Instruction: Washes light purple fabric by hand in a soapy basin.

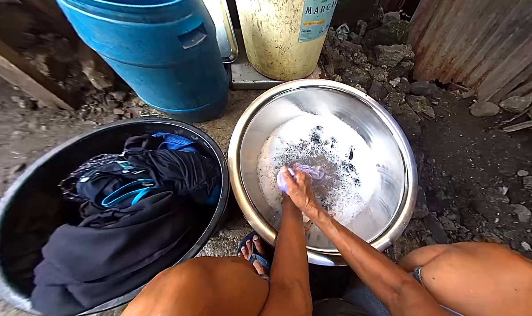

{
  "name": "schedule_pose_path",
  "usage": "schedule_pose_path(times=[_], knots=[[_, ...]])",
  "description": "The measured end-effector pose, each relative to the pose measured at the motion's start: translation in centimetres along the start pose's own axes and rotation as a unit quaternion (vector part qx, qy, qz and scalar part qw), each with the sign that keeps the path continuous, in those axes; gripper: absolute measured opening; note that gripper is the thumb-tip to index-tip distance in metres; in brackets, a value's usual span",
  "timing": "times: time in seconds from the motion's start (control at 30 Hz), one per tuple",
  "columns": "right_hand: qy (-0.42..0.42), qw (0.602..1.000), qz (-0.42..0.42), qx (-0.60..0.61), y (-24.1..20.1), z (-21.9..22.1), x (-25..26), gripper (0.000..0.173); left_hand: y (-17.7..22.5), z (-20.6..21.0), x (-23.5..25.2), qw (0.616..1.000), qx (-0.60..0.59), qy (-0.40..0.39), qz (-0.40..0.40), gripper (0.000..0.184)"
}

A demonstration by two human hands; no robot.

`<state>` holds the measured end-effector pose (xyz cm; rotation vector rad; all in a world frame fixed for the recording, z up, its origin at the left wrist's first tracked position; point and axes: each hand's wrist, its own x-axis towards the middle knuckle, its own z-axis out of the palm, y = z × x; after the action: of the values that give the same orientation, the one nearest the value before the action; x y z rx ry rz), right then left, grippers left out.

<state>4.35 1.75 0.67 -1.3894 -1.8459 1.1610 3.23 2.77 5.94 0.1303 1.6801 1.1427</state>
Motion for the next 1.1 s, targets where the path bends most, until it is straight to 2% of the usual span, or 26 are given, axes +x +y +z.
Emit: schedule_pose_path(times=[0.03,0.07,0.1,0.13,0.17,0.23,0.33,0.43,0.53,0.6,0.73,0.87,0.97,1.1], knots=[[-0.003,0.998,-0.016,-0.064,-0.3,-0.2,-0.1,0.045,-1.1,-0.7,1.3,0.998,0.017,-0.055,0.011,0.036],[0.001,0.99,-0.012,-0.144,0.6,-0.6,0.4,0.045,-4.1,-1.7,3.4,0.99,0.01,-0.103,0.101,0.038],[0.005,0.977,0.019,-0.214,1.9,-1.5,1.3,0.043,-7.9,-2.5,6.6,0.958,-0.029,-0.173,0.226,0.041],[0.02,0.968,0.059,-0.245,3.2,-2.9,2.6,0.042,-8.1,-1.9,7.5,0.962,-0.053,-0.183,0.195,0.037],[0.044,0.961,0.101,-0.252,4.3,-4.4,3.9,0.043,-6.8,-0.4,7.6,0.975,-0.046,-0.18,0.121,0.03],[0.104,0.952,0.183,-0.223,6.5,-7.3,5.6,0.048,-5.0,1.6,6.7,0.974,-0.02,-0.225,0.038,0.037],[0.178,0.962,0.183,-0.096,8.5,-9.6,6.9,0.052,-3.9,2.3,6.3,0.961,-0.012,-0.269,0.065,0.043],[0.194,0.966,0.122,0.116,8.0,-11.8,6.9,0.054,-2.9,1.2,7.2,0.967,0.076,-0.203,0.131,0.04],[0.166,0.941,0.048,0.29,6.4,-15.5,6.2,0.058,-2.6,-0.2,9.8,0.952,0.208,-0.108,0.199,0.04],[0.177,0.906,-0.009,0.385,5.4,-17.4,5.6,0.057,-2.4,-1.0,10.4,0.956,0.192,-0.044,0.219,0.039],[0.18,0.798,-0.11,0.564,4.0,-18.5,4.2,0.049,-0.9,-1.7,8.6,0.967,0.093,-0.03,0.234,0.042],[0.095,0.743,-0.177,0.639,3.7,-18.4,4.7,0.059,0.7,-1.8,7.3,0.964,0.002,-0.021,0.266,0.036],[0.035,0.71,-0.246,0.659,3.3,-18.5,5.2,0.068,1.7,-2.2,7.1,0.958,-0.079,-0.017,0.274,0.038],[-0.037,0.693,-0.282,0.663,2.6,-18.4,5.4,0.069,2.8,-3.2,6.6,0.952,-0.125,-0.019,0.278,0.04]])
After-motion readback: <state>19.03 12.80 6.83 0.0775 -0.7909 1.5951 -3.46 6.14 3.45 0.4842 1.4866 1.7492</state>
